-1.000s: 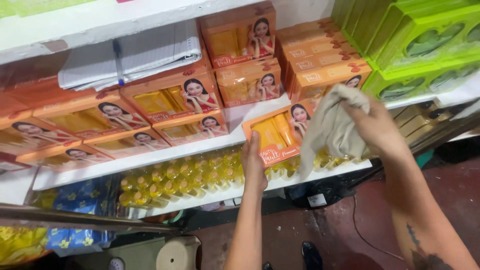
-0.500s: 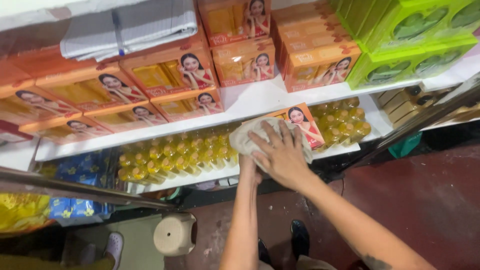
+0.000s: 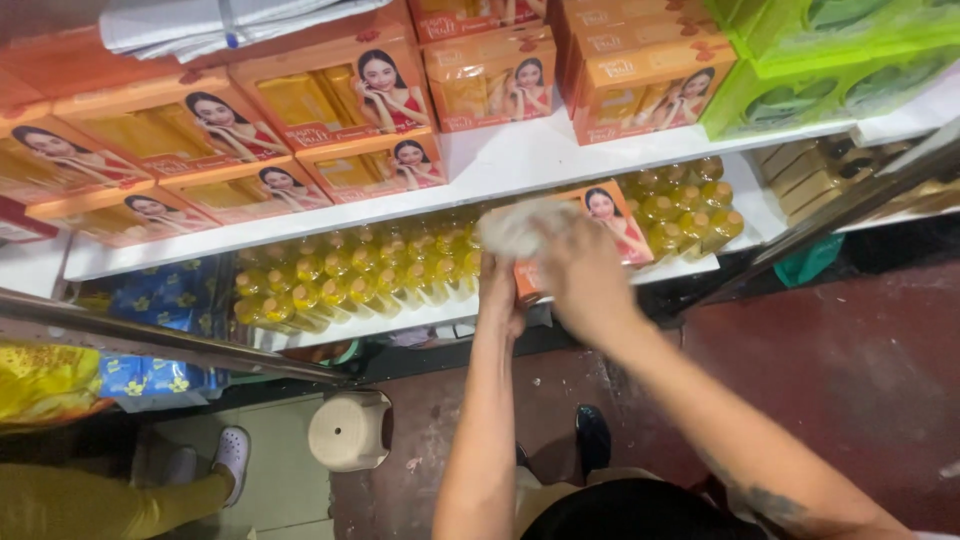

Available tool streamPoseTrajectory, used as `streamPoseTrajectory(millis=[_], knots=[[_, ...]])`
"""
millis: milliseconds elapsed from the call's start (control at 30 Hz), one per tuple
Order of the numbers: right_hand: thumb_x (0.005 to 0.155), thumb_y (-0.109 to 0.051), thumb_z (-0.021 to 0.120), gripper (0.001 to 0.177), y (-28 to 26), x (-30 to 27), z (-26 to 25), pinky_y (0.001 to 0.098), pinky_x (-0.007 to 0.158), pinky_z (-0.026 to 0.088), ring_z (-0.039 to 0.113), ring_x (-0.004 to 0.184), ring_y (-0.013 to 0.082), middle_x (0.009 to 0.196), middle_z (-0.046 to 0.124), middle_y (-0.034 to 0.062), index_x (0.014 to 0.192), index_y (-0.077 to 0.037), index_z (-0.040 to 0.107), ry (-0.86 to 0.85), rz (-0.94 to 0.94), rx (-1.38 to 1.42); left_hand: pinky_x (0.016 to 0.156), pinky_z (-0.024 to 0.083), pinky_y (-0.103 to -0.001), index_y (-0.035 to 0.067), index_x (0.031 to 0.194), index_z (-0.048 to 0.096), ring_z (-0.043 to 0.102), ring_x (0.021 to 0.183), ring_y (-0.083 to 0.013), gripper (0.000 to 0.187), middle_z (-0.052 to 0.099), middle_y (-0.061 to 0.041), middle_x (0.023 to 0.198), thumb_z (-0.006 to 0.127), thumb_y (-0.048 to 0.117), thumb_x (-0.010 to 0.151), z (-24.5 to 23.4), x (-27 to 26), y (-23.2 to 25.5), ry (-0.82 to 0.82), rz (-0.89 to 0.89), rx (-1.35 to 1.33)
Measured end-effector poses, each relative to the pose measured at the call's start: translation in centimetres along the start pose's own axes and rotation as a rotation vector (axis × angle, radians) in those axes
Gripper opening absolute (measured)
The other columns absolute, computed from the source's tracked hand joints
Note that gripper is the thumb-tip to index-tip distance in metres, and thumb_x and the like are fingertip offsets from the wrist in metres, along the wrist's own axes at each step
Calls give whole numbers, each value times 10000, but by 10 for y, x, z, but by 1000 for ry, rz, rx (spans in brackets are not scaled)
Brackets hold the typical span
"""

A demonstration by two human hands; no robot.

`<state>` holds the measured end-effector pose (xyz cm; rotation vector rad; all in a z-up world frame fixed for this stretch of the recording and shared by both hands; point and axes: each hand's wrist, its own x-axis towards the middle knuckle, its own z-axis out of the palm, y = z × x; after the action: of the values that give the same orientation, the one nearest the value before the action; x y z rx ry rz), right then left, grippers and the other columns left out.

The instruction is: Wiping dust off beauty product boxes on a store shelf using a cleaning cloth.

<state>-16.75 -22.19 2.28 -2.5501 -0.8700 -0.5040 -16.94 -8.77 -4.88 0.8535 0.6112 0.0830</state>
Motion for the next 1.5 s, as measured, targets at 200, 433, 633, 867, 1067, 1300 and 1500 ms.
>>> streamPoseTrajectory(millis=[200, 433, 633, 867, 1067, 1300, 1500], knots=[[972, -369, 618, 560, 10, -1, 4, 617, 1119, 307, 429, 1389, 439, 1518, 484, 189, 1468, -132, 508, 66, 3, -18, 787, 628, -401, 144, 1358, 574, 715, 1056, -214, 482, 698, -79, 1235, 632, 363, 933, -9, 26, -18, -137, 150, -126], [1029, -366, 575, 558, 166, 9, 17, 514, 1107, 435, 550, 1312, 384, 1396, 571, 212, 1465, -31, 475, 113, 376, 552, 796, 658, -359, 119, 1342, 566, 728, 1067, -220, 522, 702, -95, 1215, 678, 406, 921, -3, 0, 3, -166, 124, -77], [1037, -345, 490, 471, 123, -14, 29, 490, 1129, 486, 619, 1277, 312, 1407, 620, 164, 1409, -68, 573, -29, 769, 2273, 690, 624, -413, 168, 1307, 581, 728, 962, -239, 642, 717, -96, 1143, 622, 610, 843, 24, -10, -3, -203, -146, -199], [1053, -340, 459, 462, 104, -52, 37, 469, 1122, 472, 620, 1273, 281, 1416, 631, 125, 1411, -73, 573, -162, 953, 2347, 898, 614, -437, 87, 1412, 567, 723, 1115, -250, 614, 706, -111, 1291, 669, 488, 958, 9, 12, -7, -270, 12, -270], [1116, -389, 417, 451, 139, -25, -25, 462, 1088, 522, 647, 1232, 257, 1395, 620, 108, 1441, -107, 553, 76, 808, 1989, 839, 614, -560, 145, 1418, 455, 724, 1082, -310, 658, 649, -150, 1324, 619, 535, 914, 5, -16, 29, -253, -10, -210], [1003, -312, 655, 467, 15, 1, -46, 532, 1058, 445, 556, 1205, 395, 1302, 592, 173, 1421, -114, 587, 162, -106, 106, 896, 575, -538, 209, 1465, 440, 662, 1176, -254, 708, 620, -83, 1349, 496, 653, 916, 15, 6, -11, -219, 40, -107], [930, -336, 712, 448, 12, 0, -20, 589, 1008, 349, 463, 1174, 391, 1285, 577, 147, 1362, -237, 643, 51, -75, -91, 864, 523, -483, 182, 1455, 473, 558, 1199, -118, 647, 584, -21, 1379, 472, 571, 939, 17, 1, -8, -67, 73, 37]])
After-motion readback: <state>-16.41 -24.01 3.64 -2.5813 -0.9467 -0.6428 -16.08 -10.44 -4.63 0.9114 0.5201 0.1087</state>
